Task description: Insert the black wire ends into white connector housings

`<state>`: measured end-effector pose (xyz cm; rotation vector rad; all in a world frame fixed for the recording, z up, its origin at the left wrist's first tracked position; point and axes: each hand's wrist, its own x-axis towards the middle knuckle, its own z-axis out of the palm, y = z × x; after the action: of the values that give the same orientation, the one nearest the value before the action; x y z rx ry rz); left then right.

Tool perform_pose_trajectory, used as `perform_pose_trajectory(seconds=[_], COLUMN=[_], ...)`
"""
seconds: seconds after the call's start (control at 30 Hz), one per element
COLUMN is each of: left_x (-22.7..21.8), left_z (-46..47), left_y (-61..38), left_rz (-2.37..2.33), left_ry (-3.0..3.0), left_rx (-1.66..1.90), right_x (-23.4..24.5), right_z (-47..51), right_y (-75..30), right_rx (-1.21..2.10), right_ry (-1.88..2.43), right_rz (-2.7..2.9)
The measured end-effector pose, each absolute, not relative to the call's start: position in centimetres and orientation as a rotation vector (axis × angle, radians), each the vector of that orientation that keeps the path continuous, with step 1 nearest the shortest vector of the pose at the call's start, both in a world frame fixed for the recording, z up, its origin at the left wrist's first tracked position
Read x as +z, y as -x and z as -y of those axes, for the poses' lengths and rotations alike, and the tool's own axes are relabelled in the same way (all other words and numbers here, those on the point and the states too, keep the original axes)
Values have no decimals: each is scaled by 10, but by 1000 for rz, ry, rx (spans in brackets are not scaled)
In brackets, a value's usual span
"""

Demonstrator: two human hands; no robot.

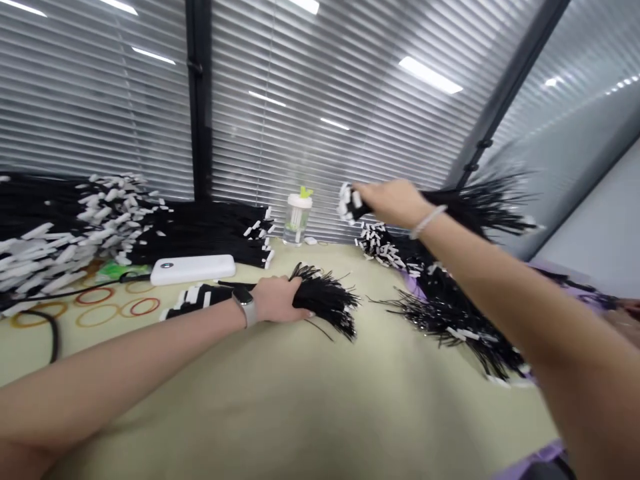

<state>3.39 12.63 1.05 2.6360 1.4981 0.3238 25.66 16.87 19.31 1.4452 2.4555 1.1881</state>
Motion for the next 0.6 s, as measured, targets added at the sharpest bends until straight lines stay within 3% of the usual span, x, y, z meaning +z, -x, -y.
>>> perform_pose_trajectory(seconds=[0.27,0.6], left_x=[9,0], left_z=[-113,-114], left_y=[-27,-26], left_rz=[-1395,-1373], left_ry=[-2811,-2820], left_rx=[427,509], right_x=[59,43], right_z=[-246,-281], right_y=[-155,-170], right_rx=[715,260], right_ry=[-1234,-1468], right_rz=[-2603,-2582])
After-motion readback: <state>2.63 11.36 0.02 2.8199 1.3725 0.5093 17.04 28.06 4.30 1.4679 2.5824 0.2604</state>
